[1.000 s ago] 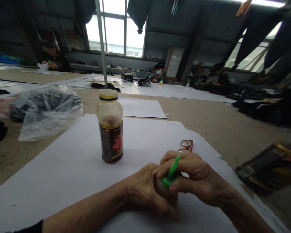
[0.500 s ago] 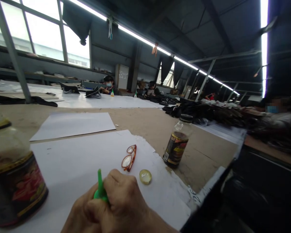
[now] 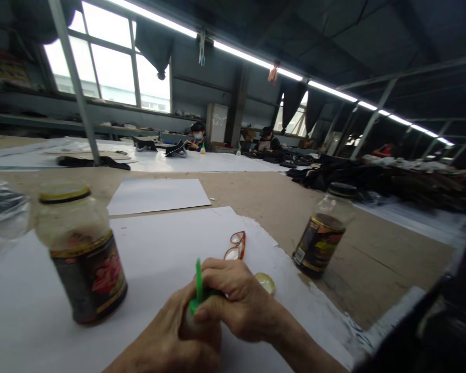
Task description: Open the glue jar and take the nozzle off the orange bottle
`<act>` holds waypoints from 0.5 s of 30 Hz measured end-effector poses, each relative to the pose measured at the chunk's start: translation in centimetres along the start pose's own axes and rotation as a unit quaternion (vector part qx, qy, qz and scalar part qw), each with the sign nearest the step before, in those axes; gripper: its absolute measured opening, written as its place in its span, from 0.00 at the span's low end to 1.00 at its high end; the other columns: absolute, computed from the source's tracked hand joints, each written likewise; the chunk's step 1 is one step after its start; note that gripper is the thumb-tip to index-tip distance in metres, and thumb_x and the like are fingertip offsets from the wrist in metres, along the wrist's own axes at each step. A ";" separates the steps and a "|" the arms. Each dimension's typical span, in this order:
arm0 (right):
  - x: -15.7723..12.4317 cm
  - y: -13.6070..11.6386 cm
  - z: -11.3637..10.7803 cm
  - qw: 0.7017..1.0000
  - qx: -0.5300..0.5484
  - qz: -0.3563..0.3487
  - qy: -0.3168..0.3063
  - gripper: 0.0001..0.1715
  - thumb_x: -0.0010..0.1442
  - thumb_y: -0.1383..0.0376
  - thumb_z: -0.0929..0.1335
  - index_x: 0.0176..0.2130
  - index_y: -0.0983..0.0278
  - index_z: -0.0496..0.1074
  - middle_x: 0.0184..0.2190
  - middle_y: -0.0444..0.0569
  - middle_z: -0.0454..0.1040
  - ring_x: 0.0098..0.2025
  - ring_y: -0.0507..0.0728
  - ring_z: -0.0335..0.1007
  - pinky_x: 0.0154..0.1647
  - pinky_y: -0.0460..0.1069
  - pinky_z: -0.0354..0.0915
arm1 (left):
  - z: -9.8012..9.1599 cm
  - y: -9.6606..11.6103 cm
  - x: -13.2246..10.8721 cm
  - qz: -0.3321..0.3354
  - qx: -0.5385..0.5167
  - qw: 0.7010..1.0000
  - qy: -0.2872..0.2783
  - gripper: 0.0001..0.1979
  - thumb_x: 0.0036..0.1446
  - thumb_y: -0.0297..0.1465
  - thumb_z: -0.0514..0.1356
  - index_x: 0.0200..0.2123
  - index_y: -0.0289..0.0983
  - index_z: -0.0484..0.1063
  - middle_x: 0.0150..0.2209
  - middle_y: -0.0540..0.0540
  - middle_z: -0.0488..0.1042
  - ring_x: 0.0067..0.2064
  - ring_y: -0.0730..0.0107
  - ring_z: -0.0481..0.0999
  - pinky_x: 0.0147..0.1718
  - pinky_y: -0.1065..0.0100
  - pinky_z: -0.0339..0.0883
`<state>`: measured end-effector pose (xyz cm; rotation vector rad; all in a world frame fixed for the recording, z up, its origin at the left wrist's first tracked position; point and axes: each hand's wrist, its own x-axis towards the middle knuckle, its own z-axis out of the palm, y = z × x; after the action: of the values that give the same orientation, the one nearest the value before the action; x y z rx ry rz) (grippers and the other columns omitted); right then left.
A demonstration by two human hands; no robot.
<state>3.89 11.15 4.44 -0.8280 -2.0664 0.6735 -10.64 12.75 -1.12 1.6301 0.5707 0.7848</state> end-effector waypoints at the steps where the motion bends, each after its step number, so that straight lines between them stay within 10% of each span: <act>1: -0.5 0.0 0.8 0.997 -0.049 0.002 0.060 0.10 0.57 0.67 0.65 0.25 0.66 0.65 0.25 0.43 0.62 0.28 0.50 0.60 0.28 0.44 0.58 | 0.4 0.0 0.0 -0.005 0.003 1.000 0.028 0.15 0.39 0.32 0.61 0.35 0.36 0.67 0.30 0.50 0.69 0.30 0.70 0.66 0.28 0.72 0.64; 6: -1.8 -0.1 3.4 0.937 -0.268 -0.005 0.223 0.06 0.58 0.71 0.62 0.29 0.66 0.66 0.25 0.46 0.63 0.28 0.52 0.59 0.27 0.47 0.54 | 2.1 -0.3 0.1 0.013 0.089 0.981 0.171 0.10 0.47 0.34 0.58 0.33 0.36 0.63 0.31 0.48 0.68 0.32 0.68 0.66 0.32 0.69 0.63; 15: 0.4 0.5 -1.8 0.997 0.025 0.069 -0.019 0.07 0.49 0.67 0.68 0.22 0.65 0.66 0.22 0.41 0.63 0.27 0.50 0.58 0.30 0.45 0.56 | 1.3 1.0 0.0 0.012 0.088 0.992 0.092 0.08 0.43 0.23 0.54 0.30 0.36 0.62 0.25 0.55 0.61 0.26 0.77 0.58 0.25 0.76 0.56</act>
<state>5.30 12.09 5.28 -0.9428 -2.0318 0.8192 -9.69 11.66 -0.27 1.7380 0.7702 0.9291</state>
